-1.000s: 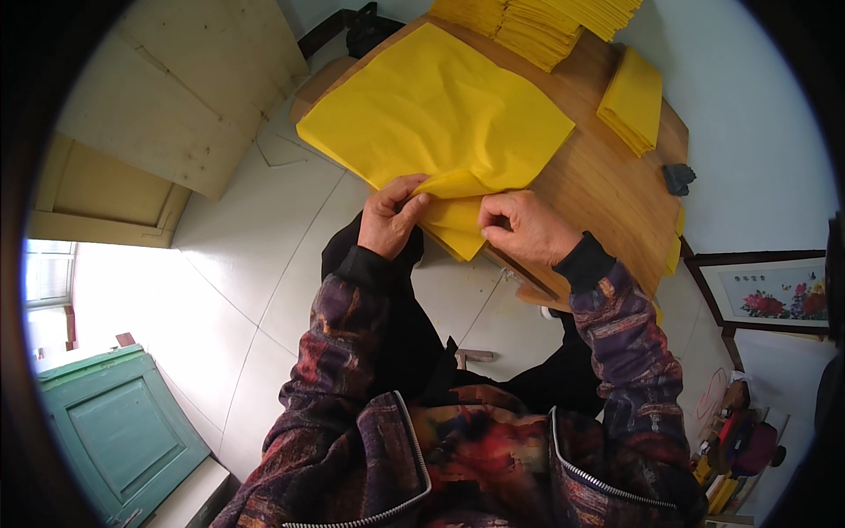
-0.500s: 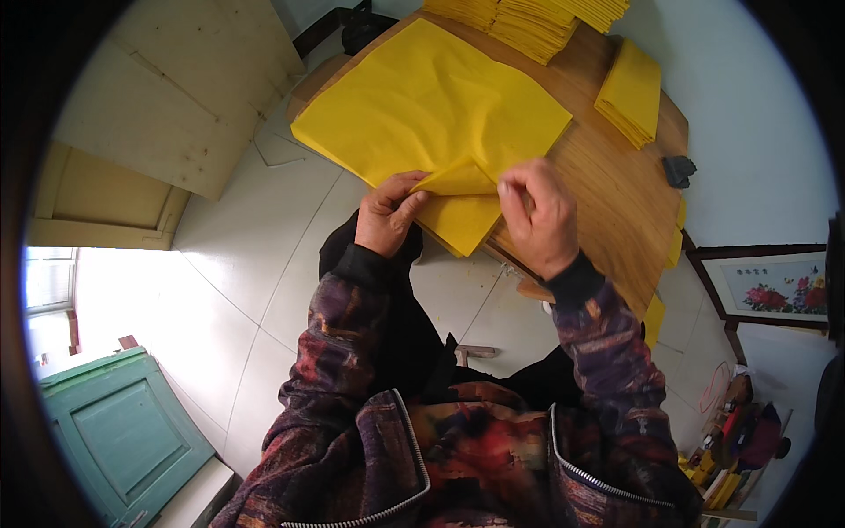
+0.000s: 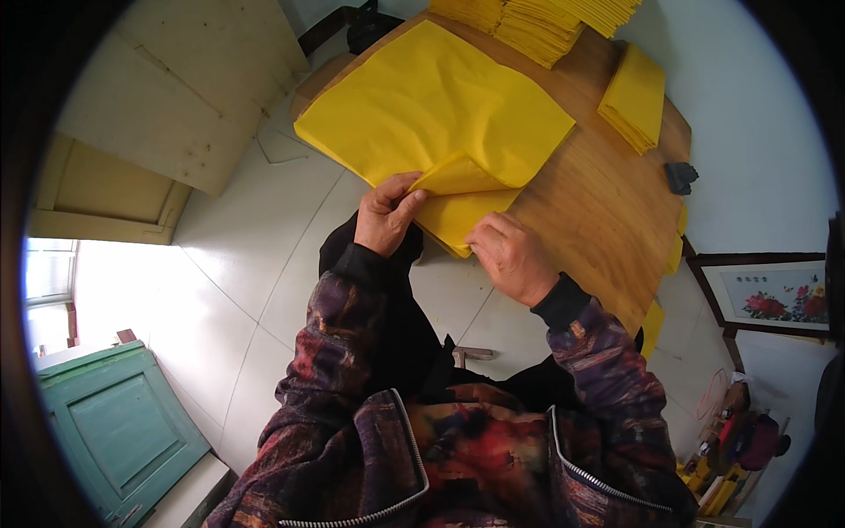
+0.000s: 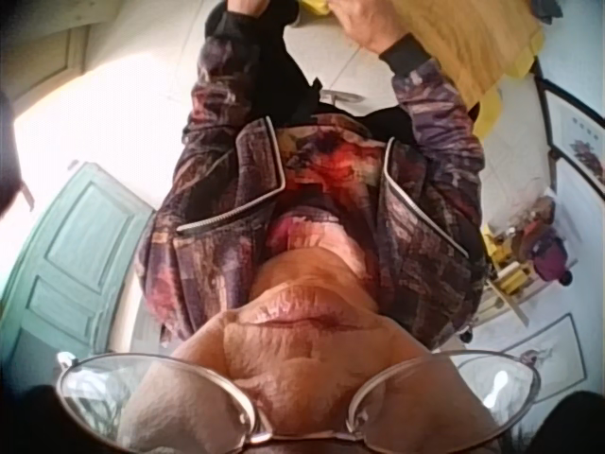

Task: The person folds yellow paper sheets on a wooden table, aligning edges and creasing folds by hand. They stack the folded sheets and roll them into a cylindrical bundle.

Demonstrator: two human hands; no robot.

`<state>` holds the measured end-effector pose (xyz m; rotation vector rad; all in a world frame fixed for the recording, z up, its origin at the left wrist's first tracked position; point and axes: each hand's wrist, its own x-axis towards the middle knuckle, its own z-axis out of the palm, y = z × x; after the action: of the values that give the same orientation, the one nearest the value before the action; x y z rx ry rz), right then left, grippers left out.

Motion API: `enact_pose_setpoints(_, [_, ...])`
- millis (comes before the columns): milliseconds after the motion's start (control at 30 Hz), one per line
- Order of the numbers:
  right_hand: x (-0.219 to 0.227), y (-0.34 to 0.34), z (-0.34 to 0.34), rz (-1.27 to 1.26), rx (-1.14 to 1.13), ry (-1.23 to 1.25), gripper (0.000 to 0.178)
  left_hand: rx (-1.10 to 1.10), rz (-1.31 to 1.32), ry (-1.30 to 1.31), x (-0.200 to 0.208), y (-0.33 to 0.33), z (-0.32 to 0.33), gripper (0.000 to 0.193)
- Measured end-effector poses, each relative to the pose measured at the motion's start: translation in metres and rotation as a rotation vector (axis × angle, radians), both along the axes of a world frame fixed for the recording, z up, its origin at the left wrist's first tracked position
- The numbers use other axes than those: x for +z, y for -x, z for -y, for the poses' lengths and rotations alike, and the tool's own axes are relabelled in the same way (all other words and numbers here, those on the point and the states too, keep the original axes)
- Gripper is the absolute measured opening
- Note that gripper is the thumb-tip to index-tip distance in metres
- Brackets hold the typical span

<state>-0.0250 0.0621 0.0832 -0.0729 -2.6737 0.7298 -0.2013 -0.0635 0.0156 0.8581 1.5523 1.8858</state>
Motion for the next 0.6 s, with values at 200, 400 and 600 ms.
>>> enact_pose_setpoints(200, [0.006,0.006,-0.009,0.220,-0.025,0.396,0.004,-0.012,0.006,-0.011,0.002,0.000,0.000,0.021])
enact_pose_setpoints(400, [0.011,0.011,-0.016,0.371,-0.031,0.478,0.003,-0.021,0.028,0.025,0.005,0.000,0.001,0.021])
enact_pose_setpoints(600, [0.014,0.006,-0.007,0.286,-0.160,0.566,0.008,-0.020,0.010,-0.020,0.005,0.000,0.000,0.020])
